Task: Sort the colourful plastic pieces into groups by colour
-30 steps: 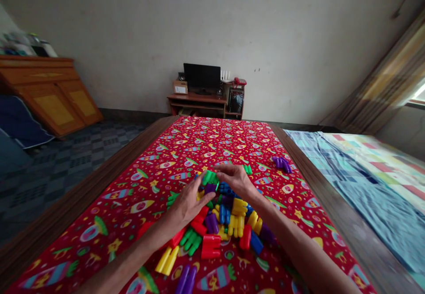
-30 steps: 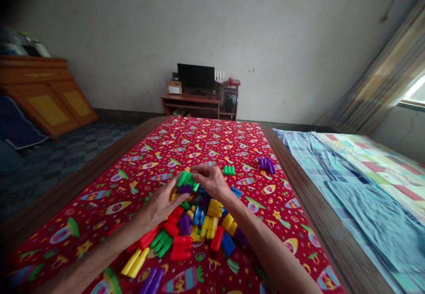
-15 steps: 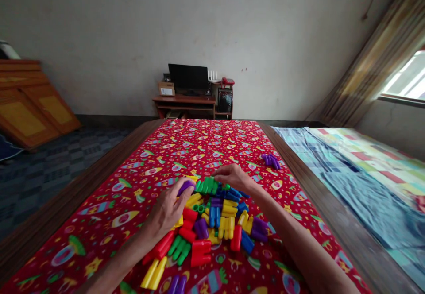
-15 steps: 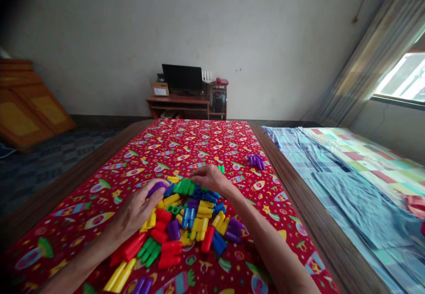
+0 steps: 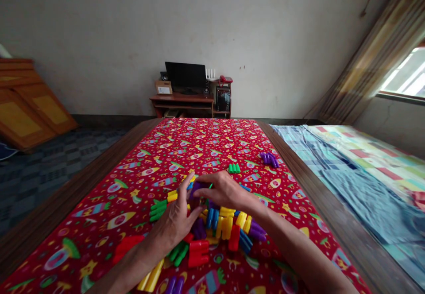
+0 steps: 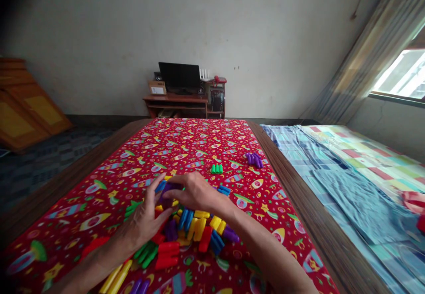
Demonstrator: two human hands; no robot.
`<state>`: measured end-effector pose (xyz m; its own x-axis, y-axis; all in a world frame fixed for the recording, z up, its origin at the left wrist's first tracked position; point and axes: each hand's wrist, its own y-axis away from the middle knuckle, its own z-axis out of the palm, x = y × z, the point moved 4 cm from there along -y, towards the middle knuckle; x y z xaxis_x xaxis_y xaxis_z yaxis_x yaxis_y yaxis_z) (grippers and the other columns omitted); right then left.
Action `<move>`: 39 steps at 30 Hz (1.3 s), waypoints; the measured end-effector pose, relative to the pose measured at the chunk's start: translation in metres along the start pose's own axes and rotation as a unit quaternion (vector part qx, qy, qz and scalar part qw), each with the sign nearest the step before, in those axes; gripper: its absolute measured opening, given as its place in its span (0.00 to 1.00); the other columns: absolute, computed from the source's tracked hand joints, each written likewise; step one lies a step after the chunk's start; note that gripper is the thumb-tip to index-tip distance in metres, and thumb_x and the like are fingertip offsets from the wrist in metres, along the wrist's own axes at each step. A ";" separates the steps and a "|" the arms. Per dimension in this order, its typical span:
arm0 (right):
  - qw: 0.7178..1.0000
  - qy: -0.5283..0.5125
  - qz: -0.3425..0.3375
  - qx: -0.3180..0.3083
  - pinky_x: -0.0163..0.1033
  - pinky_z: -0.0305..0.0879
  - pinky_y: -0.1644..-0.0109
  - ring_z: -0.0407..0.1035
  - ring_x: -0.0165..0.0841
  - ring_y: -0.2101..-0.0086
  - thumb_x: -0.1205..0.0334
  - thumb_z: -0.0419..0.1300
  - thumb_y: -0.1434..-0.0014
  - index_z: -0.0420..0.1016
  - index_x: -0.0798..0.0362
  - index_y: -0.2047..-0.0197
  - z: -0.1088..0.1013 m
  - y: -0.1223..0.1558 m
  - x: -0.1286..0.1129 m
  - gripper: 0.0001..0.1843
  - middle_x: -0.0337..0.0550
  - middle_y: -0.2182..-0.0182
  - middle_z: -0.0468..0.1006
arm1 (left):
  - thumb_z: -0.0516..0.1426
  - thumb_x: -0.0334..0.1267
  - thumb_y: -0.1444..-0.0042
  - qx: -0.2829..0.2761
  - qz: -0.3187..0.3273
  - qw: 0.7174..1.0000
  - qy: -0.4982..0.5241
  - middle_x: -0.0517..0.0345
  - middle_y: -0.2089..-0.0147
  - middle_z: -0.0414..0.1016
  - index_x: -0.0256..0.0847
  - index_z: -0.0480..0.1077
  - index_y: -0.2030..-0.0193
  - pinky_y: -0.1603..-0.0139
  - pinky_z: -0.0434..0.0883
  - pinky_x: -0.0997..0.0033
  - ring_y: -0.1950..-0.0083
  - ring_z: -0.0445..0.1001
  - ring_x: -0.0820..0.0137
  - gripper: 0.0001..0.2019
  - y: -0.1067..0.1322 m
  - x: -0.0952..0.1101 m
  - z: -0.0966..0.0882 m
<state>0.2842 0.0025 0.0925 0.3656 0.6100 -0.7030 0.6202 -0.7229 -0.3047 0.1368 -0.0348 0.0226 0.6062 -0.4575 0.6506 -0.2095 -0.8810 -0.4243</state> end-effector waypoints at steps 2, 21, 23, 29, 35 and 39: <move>0.996 0.025 0.021 0.084 0.30 0.58 0.69 0.68 0.26 0.74 0.60 0.57 0.38 0.80 0.52 0.64 -0.035 -0.001 0.022 0.11 0.36 0.74 0.78 | 0.52 0.40 0.38 -0.006 0.027 1.000 0.013 0.57 0.61 0.77 0.44 0.36 0.29 0.58 0.76 0.65 0.62 0.79 0.66 0.36 -0.002 0.005 -0.001; 0.845 0.192 0.307 0.393 0.40 0.64 0.63 0.73 0.43 0.67 0.43 0.49 0.40 0.81 0.62 0.66 -0.161 0.113 0.203 0.31 0.48 0.75 0.79 | 0.46 0.31 0.34 -0.079 0.149 0.981 -0.093 0.52 0.47 0.73 0.43 0.72 0.50 0.42 0.71 0.68 0.46 0.73 0.68 0.15 -0.002 0.007 -0.002; 0.825 0.201 0.312 0.427 0.39 0.63 0.62 0.73 0.40 0.67 0.44 0.47 0.38 0.81 0.62 0.63 -0.168 0.114 0.197 0.31 0.50 0.74 0.79 | 0.46 0.31 0.34 -0.082 0.156 0.979 -0.100 0.52 0.46 0.73 0.43 0.72 0.50 0.41 0.70 0.67 0.44 0.72 0.68 0.15 -0.001 0.006 -0.001; 0.880 0.118 0.255 0.384 0.38 0.67 0.63 0.74 0.36 0.69 0.51 0.53 0.39 0.80 0.59 0.59 -0.160 0.074 0.145 0.21 0.50 0.70 0.81 | 0.52 0.38 0.36 -0.152 0.186 0.960 -0.141 0.53 0.40 0.72 0.46 0.70 0.43 0.33 0.62 0.54 0.37 0.66 0.62 0.16 0.002 0.010 0.005; 0.974 0.157 0.147 -0.073 0.32 0.63 0.68 0.73 0.32 0.69 0.71 0.59 0.48 0.80 0.53 0.60 -0.057 0.027 0.083 0.13 0.43 0.69 0.82 | 0.54 0.37 0.37 -0.174 0.166 0.958 -0.155 0.53 0.51 0.78 0.43 0.71 0.49 0.44 0.70 0.59 0.49 0.74 0.63 0.11 0.000 0.009 0.001; 0.945 0.255 0.138 -0.151 0.32 0.59 0.70 0.70 0.31 0.70 0.75 0.56 0.48 0.80 0.53 0.66 -0.021 0.023 0.079 0.13 0.44 0.71 0.80 | 0.54 0.37 0.38 -0.143 0.137 0.965 -0.171 0.54 0.57 0.78 0.43 0.71 0.54 0.51 0.72 0.62 0.54 0.76 0.62 0.08 0.000 0.007 0.001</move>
<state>0.3419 0.0403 0.0434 0.7809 0.5450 -0.3054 0.5945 -0.7984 0.0955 0.1419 -0.0377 0.0270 0.7057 -0.6544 0.2714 -0.5714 -0.7522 -0.3280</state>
